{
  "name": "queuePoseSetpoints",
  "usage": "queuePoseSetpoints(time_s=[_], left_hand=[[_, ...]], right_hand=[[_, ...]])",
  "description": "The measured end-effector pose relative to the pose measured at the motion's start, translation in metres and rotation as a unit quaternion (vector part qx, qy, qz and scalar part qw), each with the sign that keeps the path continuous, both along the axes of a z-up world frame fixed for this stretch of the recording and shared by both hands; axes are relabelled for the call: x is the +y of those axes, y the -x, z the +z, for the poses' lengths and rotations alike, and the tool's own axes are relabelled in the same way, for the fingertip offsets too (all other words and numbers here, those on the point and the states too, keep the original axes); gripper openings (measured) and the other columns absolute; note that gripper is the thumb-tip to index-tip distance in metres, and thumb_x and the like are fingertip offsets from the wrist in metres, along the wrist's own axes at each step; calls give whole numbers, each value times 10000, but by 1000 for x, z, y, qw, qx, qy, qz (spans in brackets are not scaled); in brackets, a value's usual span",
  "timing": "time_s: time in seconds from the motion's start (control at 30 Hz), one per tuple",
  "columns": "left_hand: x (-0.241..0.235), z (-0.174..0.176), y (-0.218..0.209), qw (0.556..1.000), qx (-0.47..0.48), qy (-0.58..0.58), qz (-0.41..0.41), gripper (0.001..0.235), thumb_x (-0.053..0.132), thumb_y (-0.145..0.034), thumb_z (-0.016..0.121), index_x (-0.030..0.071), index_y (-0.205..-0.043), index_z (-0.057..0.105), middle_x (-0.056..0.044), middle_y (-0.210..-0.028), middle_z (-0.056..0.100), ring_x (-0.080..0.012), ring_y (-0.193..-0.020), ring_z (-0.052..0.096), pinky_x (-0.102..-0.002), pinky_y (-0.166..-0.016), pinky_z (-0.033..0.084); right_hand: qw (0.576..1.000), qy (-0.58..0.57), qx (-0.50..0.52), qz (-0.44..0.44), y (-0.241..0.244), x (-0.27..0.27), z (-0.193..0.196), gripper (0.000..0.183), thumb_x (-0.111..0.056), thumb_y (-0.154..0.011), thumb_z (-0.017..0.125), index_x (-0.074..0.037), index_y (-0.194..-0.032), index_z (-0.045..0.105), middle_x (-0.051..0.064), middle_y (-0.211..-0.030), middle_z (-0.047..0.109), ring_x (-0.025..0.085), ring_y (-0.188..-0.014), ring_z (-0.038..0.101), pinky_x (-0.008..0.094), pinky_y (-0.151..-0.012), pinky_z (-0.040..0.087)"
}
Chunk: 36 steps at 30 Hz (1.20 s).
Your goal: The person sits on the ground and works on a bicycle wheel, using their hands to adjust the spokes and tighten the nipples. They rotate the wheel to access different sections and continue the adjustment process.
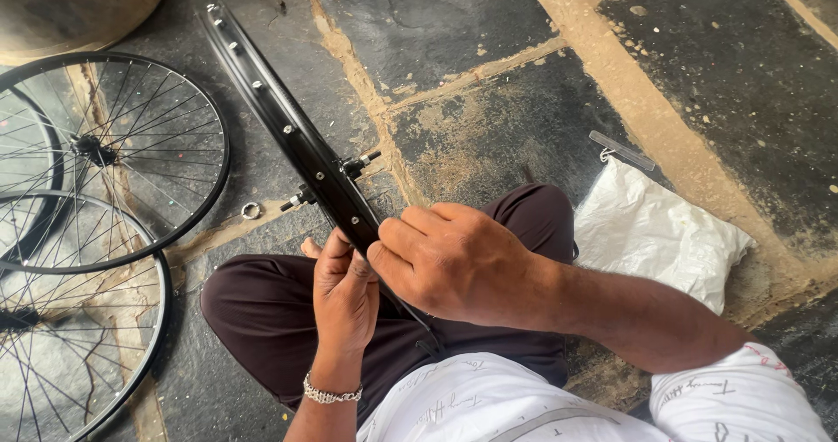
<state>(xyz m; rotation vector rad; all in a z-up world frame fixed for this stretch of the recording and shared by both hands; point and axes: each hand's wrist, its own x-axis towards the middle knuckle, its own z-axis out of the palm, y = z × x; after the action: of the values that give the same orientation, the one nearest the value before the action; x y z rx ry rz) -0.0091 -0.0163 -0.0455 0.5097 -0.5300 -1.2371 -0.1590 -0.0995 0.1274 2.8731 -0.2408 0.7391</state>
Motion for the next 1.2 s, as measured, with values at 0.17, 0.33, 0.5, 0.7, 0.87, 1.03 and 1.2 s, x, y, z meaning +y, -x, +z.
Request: queuePoseSetpoints(time_s=[0.17,0.33,0.5,0.7,0.87,1.03,1.2], left_hand=[[-1,-1,-2,999,-24,30,-24,223,59,-1087,593,10,-1302,557,-39,-1159,656,-114,-1066,625,-273,-971,509],[-2,0,-3,996,-34,57,-59,344,80,-1083,600,22,-1411,515,-38,-1236,648,-141,-1165,609,-313,-1058,475],[-1,-9,1,997,-16,30,-74,458,101,-1043,594,41,-1476,456,-37,-1291,628,-145,-1208,587,-339,-1101,436],[3,-46,-1,997,-18,34,-66,329,153,-1127,536,-15,-1409,543,-55,-1258,633,-145,-1171,605,-313,-1037,475],[-5,-51,6,998,35,30,-37,225,119,-1267,482,-82,-1336,556,-86,-1089,624,-132,-952,588,-271,-821,463],[-1,-15,11,991,-10,89,-100,356,171,-1124,439,139,-1472,371,-147,-1088,652,-228,-1050,681,-350,-870,553],[-8,13,20,992,-35,100,-68,289,290,-1195,449,34,-1325,483,-139,-1054,622,-206,-1003,662,-342,-936,550]], right_hand=[[1000,10,1,-2,1,-1,0,112,-108,-894,691,-68,-814,623,-5,-711,471,129,-648,537,286,-534,422],[1000,-9,7,3,0,-2,-1,111,-114,-895,687,-71,-813,626,4,-714,483,131,-634,542,290,-527,427],[1000,-22,0,3,-1,-2,1,89,-118,-889,692,-64,-850,632,2,-705,484,126,-613,536,291,-514,423],[999,-40,32,-1,-4,-2,1,152,-116,-892,697,-95,-791,585,3,-671,486,133,-602,553,297,-512,443],[997,-70,-11,13,11,-7,-22,213,-218,-944,718,-110,-797,606,11,-623,504,157,-548,561,332,-468,435],[953,-241,-17,-183,55,-17,-101,292,-283,-1017,669,-51,-871,567,92,-748,595,286,-677,658,391,-550,494],[783,-546,247,-168,103,12,-200,143,-186,-871,661,-89,-971,630,113,-927,636,292,-898,672,415,-804,544]])
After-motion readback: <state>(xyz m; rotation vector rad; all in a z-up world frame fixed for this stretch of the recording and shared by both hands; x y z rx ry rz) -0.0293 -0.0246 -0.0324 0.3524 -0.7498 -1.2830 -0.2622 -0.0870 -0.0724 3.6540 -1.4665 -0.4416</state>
